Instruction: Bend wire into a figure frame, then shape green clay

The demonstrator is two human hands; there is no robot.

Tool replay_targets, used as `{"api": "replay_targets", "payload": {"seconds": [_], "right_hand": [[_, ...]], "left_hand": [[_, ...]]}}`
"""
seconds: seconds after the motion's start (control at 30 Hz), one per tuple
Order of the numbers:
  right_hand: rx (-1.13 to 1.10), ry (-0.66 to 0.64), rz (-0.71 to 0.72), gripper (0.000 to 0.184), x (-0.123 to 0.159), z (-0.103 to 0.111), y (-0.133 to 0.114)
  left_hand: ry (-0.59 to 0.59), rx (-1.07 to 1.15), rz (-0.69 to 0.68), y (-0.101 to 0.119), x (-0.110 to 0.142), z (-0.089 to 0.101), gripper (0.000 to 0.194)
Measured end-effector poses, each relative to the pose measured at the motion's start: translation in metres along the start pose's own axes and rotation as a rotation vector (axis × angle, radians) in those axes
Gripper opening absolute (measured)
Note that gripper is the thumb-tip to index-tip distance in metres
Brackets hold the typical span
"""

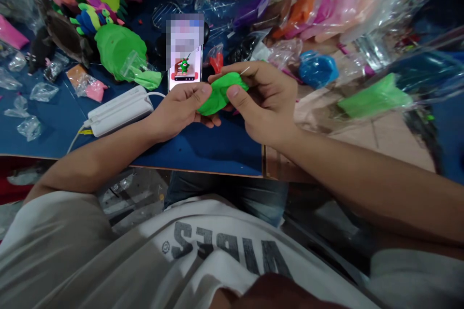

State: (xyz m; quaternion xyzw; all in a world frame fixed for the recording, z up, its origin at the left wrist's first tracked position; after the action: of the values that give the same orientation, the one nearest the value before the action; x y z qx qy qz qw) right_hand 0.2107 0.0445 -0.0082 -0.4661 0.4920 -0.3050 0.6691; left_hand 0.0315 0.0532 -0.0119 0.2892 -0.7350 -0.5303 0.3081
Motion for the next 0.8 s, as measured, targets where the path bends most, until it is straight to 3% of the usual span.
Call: {"api": "replay_targets", "payload": {"seconds": [0.33, 0.47, 0.57, 0.8], "right_hand": [[0.035, -0.038, 0.015, 0.047, -0.001, 0.000, 0.004], [0.040, -0.022, -0.008, 0.049, -0.002, 0.001, 0.005], [0.027, 0.010, -0.002, 0.050, -0.003, 0.002, 0.003], [-0.008, -0.006, -0.045, 0.045, -0.003, -0.002, -0.006]], "left_hand": [[0.025, -0.199, -0.052, 0.012, 0.003, 0.000, 0.060], [0.032, -0.199, -0.139, 0.014, 0.003, 0.002, 0.072], [0.064, -0.344, -0.218, 0.018, 0.004, 0.002, 0.074], [0.131, -0.642, -0.248, 0.023, 0.010, 0.003, 0.067]]}}
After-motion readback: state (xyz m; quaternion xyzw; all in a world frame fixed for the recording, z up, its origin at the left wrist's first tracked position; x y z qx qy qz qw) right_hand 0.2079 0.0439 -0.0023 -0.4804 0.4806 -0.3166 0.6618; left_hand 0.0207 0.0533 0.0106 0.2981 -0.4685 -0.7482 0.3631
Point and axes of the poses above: each hand's wrist, its own x-axis away from the middle knuckle, its own z-axis out of the back of the hand, y = z × x, the point moved 6 cm from there along -x, towards the middle knuckle, and after that the axes turned 10 degrees about -y, right-handed, at the moved point
